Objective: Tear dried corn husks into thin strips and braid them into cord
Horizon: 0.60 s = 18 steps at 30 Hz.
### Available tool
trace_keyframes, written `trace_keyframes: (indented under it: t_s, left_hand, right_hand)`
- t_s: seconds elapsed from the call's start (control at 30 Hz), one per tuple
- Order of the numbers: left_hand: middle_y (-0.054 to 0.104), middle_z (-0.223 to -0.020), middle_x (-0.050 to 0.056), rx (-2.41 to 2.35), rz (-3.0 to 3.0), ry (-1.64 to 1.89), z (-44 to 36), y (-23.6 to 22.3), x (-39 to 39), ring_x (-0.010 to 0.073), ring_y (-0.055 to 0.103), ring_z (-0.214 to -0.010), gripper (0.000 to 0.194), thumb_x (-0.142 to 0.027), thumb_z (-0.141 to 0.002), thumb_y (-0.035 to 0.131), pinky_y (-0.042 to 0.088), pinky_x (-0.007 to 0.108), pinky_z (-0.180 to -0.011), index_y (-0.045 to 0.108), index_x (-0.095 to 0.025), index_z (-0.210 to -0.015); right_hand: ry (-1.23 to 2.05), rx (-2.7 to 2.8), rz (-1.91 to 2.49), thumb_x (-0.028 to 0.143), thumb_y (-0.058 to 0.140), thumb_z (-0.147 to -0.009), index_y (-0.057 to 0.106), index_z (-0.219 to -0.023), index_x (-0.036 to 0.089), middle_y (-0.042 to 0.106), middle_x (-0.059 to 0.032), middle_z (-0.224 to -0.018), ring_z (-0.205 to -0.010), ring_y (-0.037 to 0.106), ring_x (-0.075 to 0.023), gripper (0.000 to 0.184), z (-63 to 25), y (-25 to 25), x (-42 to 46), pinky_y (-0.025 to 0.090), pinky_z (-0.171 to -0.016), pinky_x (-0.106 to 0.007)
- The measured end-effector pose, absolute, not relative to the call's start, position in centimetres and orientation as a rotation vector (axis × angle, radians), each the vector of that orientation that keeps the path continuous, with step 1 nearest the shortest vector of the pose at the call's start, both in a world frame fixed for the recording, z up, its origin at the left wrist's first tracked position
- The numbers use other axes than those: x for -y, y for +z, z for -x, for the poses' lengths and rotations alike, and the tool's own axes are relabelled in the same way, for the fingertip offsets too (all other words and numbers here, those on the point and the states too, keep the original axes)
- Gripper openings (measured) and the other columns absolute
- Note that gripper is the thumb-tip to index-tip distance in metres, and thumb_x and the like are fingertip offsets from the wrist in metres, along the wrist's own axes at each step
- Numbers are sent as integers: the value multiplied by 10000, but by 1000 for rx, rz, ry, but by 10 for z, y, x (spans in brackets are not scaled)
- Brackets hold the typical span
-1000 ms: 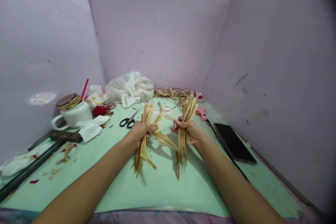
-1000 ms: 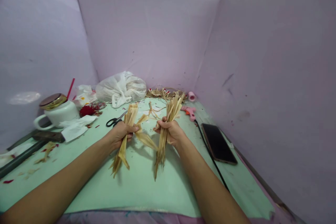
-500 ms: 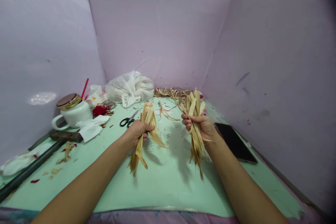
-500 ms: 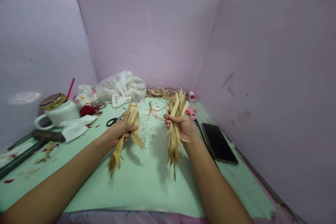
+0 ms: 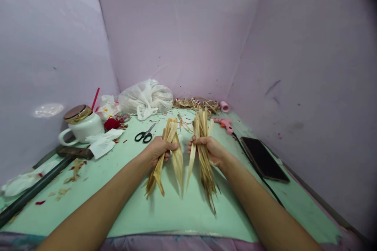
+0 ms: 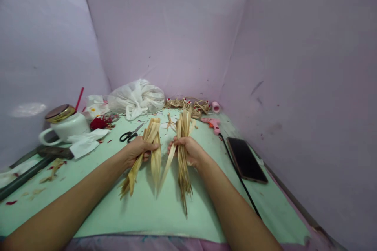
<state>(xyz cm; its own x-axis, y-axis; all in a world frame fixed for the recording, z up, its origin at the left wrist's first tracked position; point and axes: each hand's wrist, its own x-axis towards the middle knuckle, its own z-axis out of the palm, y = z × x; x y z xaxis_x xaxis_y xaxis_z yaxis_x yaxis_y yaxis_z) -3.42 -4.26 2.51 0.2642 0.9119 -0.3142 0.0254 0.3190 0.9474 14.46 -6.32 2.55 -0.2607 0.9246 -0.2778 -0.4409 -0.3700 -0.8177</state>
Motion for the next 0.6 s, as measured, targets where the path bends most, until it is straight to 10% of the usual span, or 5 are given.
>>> trace_keyframes:
  t_s: [0.3, 0.6]
  left_hand:
    - [447, -411, -49, -1106, -1305, 744, 23, 26, 61, 52, 312, -323, 104, -132, -531, 614, 228, 188, -310, 548, -129, -610]
    - [418, -343, -38, -1162, -1246, 780, 22, 21, 57, 75, 339, -294, 62, -154, -567, 607, 285, 202, -299, 570, -114, -597]
  right_hand:
    - [1448, 1120, 1219, 251, 728, -526, 493, -602, 144, 480, 45, -502, -420, 417, -54, 269, -121, 17, 72, 252, -309, -155]
    - [1361, 1154, 1241, 193, 683, -497, 450, -617, 165, 484, 44, -538, -483, 492, -92, 264, -122, 14, 70, 347, -356, -183]
